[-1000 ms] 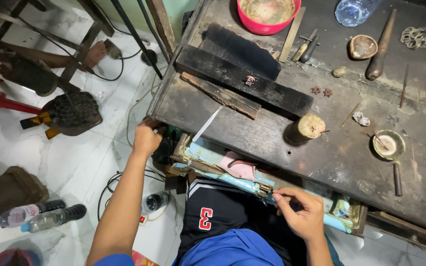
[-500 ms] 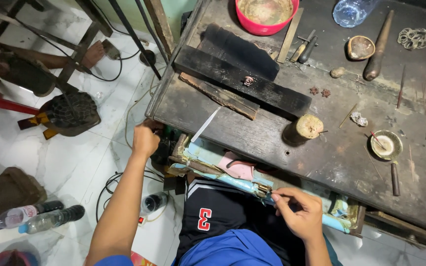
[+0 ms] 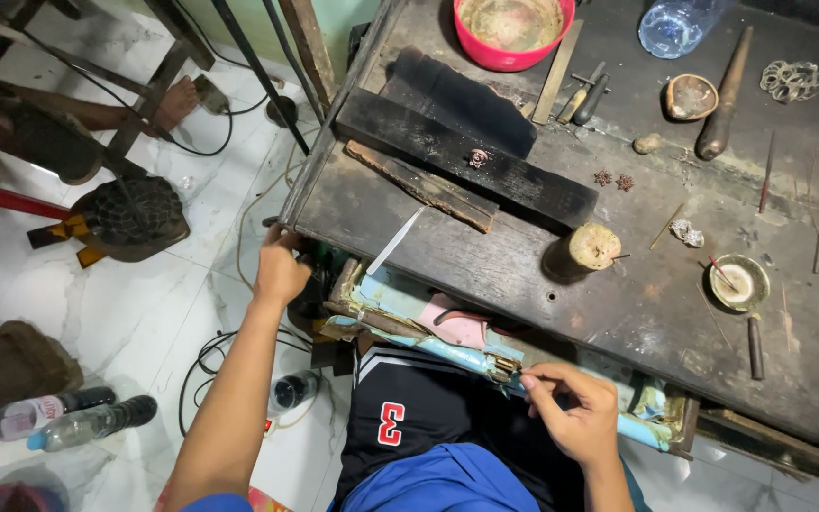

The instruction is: Soldering a metal ring on a workbench using a gas torch and a soldering rod.

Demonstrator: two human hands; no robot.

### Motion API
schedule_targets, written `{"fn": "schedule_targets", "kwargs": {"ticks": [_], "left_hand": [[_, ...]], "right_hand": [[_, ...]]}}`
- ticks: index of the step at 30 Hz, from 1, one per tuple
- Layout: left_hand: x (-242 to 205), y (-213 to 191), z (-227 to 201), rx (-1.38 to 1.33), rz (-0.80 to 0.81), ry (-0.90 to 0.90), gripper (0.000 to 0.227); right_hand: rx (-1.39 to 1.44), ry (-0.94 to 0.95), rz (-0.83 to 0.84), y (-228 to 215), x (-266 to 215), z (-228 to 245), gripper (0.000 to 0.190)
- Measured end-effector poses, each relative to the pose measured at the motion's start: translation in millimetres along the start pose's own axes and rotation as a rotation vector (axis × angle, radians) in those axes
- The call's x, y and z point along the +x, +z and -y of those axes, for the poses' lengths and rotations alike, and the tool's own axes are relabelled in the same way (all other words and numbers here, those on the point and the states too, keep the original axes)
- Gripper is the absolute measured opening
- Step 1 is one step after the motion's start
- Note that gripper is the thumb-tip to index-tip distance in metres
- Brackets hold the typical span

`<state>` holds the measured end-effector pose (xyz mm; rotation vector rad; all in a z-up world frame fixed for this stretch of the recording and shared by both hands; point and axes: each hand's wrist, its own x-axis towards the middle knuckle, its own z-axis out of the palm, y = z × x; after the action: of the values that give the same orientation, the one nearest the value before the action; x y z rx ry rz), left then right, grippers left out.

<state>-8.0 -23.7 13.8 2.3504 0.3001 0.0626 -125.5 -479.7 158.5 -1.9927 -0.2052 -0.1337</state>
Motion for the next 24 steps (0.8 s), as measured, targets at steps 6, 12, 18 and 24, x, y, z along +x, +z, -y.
{"fn": "schedule_targets", "kwargs": {"ticks": [6,12,18,24], "left_hand": [[1,-8,-21,0.094,0.045,-0.261,0.061],[20,30,48,0.274,-0.15,-0.062,0.036],[-4,-9,-35,0.067,-0.002,-0.366,0.06],[-3,8,-3,0.145,-0.039,-0.092,0.043]], "right_hand": [[-0.009,-0.001,0.002,-1,0,2,0.005],[-0.005,-0.007,0.005,-1,1,1,0.005],[-0.003,0.002,0.006,-1,1,3,0.006],[-0.004,0.01,0.009,-2,2,4,0.007]]}}
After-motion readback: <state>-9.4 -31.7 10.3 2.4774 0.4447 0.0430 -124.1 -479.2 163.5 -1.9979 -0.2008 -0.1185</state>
